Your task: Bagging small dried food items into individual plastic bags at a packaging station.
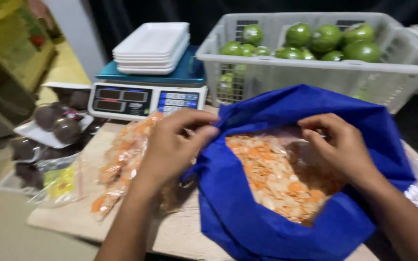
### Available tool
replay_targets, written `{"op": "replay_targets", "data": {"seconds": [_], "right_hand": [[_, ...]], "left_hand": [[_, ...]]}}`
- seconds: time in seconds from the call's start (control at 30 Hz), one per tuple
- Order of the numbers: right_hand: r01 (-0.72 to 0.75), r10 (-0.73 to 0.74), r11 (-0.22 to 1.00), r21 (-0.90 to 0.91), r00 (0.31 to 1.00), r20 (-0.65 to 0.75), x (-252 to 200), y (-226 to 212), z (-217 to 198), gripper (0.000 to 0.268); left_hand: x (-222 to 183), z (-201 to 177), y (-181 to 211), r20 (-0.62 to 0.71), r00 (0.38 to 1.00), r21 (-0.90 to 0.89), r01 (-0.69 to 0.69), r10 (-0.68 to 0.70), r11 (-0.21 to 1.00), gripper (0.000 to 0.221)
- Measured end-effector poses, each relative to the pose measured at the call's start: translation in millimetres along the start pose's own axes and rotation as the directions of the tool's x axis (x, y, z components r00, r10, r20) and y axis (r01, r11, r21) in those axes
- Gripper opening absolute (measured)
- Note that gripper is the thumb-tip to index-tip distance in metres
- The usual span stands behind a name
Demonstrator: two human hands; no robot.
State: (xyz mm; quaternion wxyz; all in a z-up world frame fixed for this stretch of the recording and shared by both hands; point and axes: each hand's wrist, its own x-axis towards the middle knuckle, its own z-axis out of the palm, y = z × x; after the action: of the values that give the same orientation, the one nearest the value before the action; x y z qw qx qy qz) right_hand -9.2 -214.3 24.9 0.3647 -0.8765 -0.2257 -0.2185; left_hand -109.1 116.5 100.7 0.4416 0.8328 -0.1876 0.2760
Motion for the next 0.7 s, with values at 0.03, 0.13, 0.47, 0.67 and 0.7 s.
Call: {"op": "replay_targets", "data": {"seconds": [0.03, 0.13, 0.47, 0.67, 0.7], "right_hand": [[-0.016, 0.016, 1.000, -0.013, 1.000, -0.009, 0.8, 7.3, 1.0, 0.021], [0.018, -0.019, 1.000, -0.009, 0.994, -0.109, 2.6, 24.9, 2.5, 0.024], [-0.129, 0.126, 0.990, -0.054, 0.991, -0.055, 5.8, 19.6, -2.3, 0.026], [-0.139, 0.138, 0.990, -0.006, 0.989, -0.044, 8.1, 10.5, -7.7, 0.024], [-0.141, 0.142, 0.990, 0.014, 0.989, -0.040, 8.0, 10.6, -7.9, 0.023]], "left_hand": [[6.9, 22.2, 7.4, 0.014, 1.000, -0.016, -0.007, 0.008, 1.000, 0.016], [24.4, 88.7, 19.0, 0.199, 0.961, -0.120, -0.172, 0.193, 0.978, 0.017], [58.6, 202.2, -42.3, 0.366, 0.803, 0.337, 0.356, -0.470, 0.871, 0.028], [56.9, 188.2, -48.4, 0.224, 0.876, 0.101, 0.415, -0.427, 0.904, 0.011], [54.7, 182.7, -46.8, 0.187, 0.885, 0.018, 0.431, -0.426, 0.902, 0.011]]}}
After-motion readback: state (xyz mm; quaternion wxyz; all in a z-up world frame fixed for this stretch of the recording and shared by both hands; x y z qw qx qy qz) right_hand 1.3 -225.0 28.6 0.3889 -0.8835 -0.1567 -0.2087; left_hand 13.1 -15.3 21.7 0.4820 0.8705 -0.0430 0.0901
